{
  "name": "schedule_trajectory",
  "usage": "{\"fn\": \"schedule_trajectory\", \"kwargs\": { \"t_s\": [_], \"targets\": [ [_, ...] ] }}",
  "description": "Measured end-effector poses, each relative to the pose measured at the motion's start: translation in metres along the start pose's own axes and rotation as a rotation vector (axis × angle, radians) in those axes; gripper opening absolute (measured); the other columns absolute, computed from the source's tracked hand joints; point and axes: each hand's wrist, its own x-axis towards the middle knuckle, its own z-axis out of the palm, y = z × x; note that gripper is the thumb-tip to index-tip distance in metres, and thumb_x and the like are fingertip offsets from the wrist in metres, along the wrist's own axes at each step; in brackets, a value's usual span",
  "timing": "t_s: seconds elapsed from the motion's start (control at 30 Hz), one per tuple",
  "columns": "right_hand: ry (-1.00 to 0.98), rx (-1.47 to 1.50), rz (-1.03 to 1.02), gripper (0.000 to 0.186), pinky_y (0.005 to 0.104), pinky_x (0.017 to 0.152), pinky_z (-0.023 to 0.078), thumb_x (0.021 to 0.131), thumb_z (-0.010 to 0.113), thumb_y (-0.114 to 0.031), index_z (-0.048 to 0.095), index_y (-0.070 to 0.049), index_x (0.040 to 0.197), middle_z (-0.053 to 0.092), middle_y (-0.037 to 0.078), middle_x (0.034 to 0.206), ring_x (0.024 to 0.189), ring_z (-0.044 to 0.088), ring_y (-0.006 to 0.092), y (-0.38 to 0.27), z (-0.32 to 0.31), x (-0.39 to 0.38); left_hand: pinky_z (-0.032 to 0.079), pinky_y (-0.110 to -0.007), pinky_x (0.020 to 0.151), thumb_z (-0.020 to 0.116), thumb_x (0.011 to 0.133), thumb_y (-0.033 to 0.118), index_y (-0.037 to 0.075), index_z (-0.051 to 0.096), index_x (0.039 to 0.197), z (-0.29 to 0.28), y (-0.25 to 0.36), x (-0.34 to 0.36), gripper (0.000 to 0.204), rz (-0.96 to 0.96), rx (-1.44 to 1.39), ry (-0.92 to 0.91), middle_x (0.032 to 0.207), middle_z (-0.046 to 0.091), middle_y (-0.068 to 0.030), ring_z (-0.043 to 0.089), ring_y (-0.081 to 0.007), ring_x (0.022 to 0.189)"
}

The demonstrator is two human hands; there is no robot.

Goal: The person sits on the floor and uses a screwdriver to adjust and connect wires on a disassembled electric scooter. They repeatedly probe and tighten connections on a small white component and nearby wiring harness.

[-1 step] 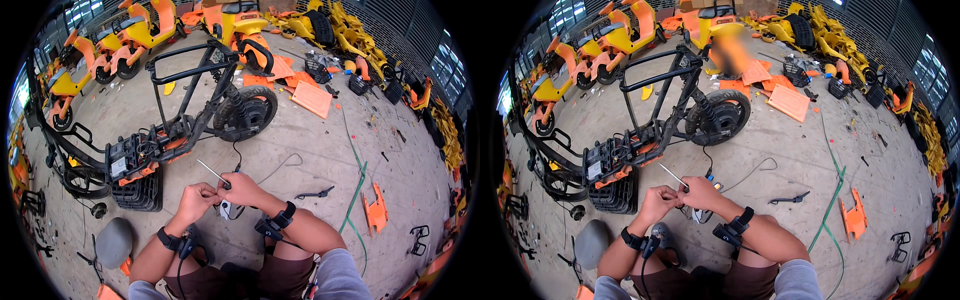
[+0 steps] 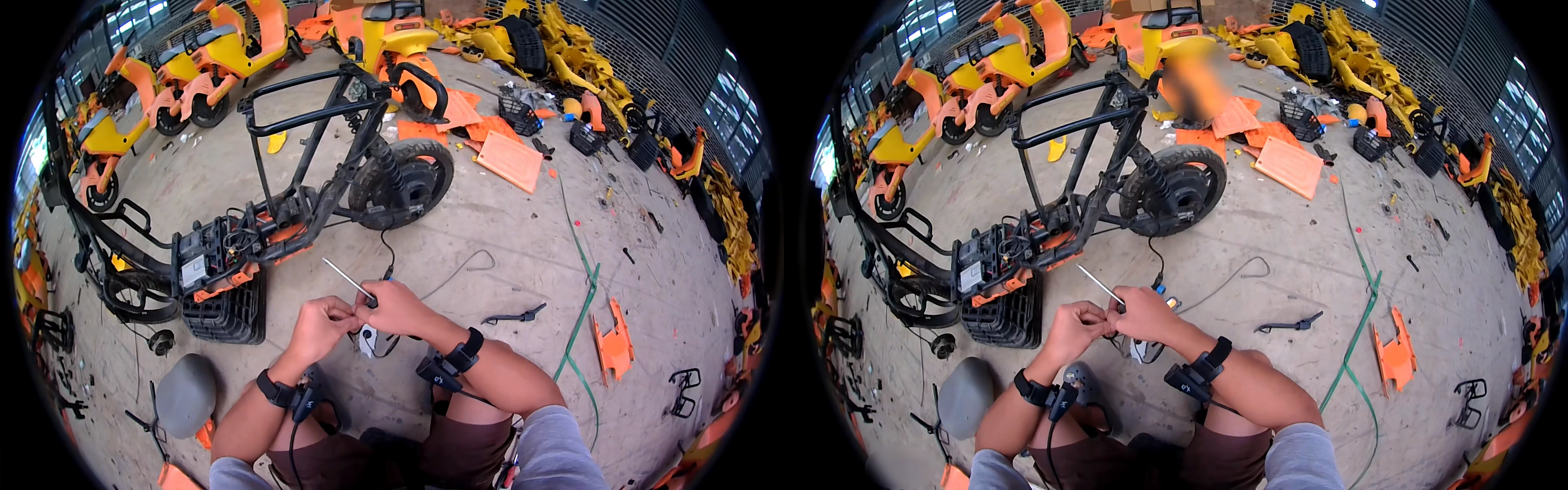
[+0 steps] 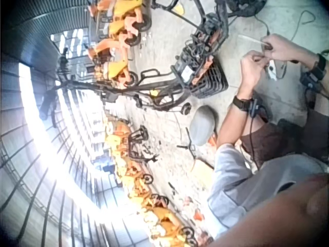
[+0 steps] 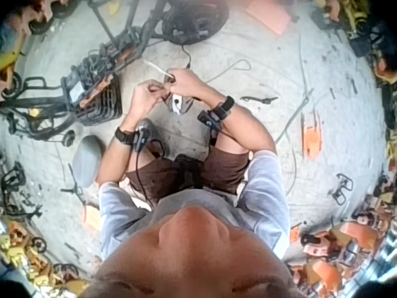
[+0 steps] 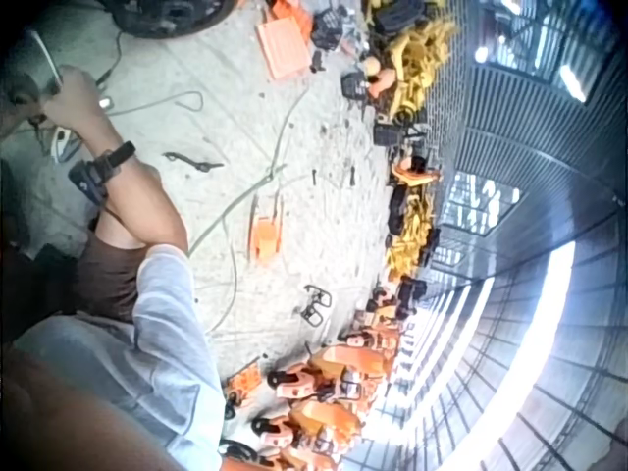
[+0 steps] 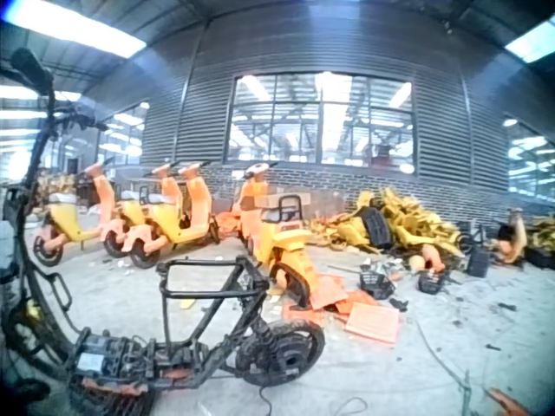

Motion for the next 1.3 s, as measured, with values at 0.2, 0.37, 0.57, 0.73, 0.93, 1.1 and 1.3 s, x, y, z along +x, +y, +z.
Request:
{"fn": "schedule_trajectory", "kwargs": {
  "t_s": [0.2, 0.37, 0.57, 0.73, 0.93, 1.1, 1.3],
  "targets": [
    [-0.039, 0.514, 0.242, 0.014, 0.0276, 0.044, 0.044, 0.087, 0.059, -0.014, 0.06, -0.001, 0.091, 0.057, 0.006, 0.066, 0.054, 0.057, 0.0124, -0.014, -0.012, 0.001, 0.051, -0.023, 0.061, 0.076, 0.081, 0.006, -0.005, 0.068, 0.103, -0.004, 0.014, 0.005, 0.026, -0.041, -0.227, 0.076, 0.083, 0.071, -0.0078, 0.064, -0.0095, 0.071],
    [-0.029, 1.211, 0.317, 0.018, 0.0287, 0.042, 0.044, 0.09, 0.059, -0.013, 0.053, -0.001, 0.103, 0.054, 0.005, 0.072, 0.049, 0.05, 0.0124, -0.014, -0.02, 0.002, 0.051, -0.029, 0.078, 0.081, 0.078, 0.014, 0.0, 0.057, 0.127, 0.004, 0.004, 0.009, 0.056, 0.098, -0.27, 0.119, 0.111, 0.067, -0.013, 0.064, -0.0166, 0.097],
    [-0.166, 1.521, 0.222, 0.013, 0.0287, 0.042, 0.036, 0.095, 0.048, -0.018, 0.05, -0.008, 0.104, 0.043, 0.001, 0.068, 0.048, 0.041, 0.0124, -0.009, -0.035, 0.0, 0.042, -0.037, 0.101, 0.081, 0.077, 0.017, 0.005, 0.05, 0.136, 0.006, 0.012, 0.008, 0.068, 0.261, 0.287, 0.017, 0.126, 0.062, -0.0128, 0.057, -0.0249, 0.119],
    [-0.009, 1.252, 0.22, 0.022, 0.029, 0.041, 0.042, 0.094, 0.055, -0.022, 0.051, -0.005, 0.107, 0.058, 0.008, 0.08, 0.049, 0.048, 0.0122, -0.015, -0.034, 0.002, 0.047, -0.025, 0.066, 0.072, 0.087, 0.012, -0.001, 0.056, 0.12, 0.0, 0.002, 0.017, 0.039, 0.086, 0.188, -0.08, 0.09, 0.063, -0.0035, 0.06, -0.0089, 0.078],
    [0.243, 0.908, 0.343, 0.029, 0.0285, 0.041, 0.045, 0.092, 0.056, -0.02, 0.058, 0.003, 0.111, 0.066, 0.011, 0.104, 0.047, 0.052, 0.0114, -0.001, -0.033, 0.009, 0.048, -0.024, 0.067, 0.065, 0.092, 0.007, -0.001, 0.055, 0.113, -0.001, -0.003, 0.019, 0.025, 0.219, -0.205, 0.207, 0.087, 0.061, -0.0043, 0.06, -0.0104, 0.074],
    [0.076, 0.658, 0.292, 0.037, 0.0273, 0.041, 0.046, 0.082, 0.058, -0.004, 0.058, 0.003, 0.119, 0.067, 0.011, 0.11, 0.043, 0.052, 0.0113, 0.015, -0.026, 0.008, 0.051, -0.026, 0.07, 0.062, 0.094, 0.005, -0.002, 0.051, 0.116, 0.002, 0.005, 0.017, 0.025, 0.374, -0.34, 0.267, 0.089, 0.062, -0.0069, 0.062, -0.0141, 0.074],
    [-0.105, 0.421, 0.229, 0.056, 0.0279, 0.041, 0.046, 0.071, 0.074, -0.01, 0.056, 0.001, 0.123, 0.068, 0.011, 0.085, 0.047, 0.058, 0.0142, 0.004, -0.002, 0.008, 0.055, -0.041, 0.085, 0.056, 0.098, 0.007, -0.002, 0.048, 0.118, -0.003, 0.026, 0.011, 0.024, 0.523, -0.422, 0.234, 0.089, 0.059, -0.0102, 0.059, -0.017, 0.077]
  ]
}}
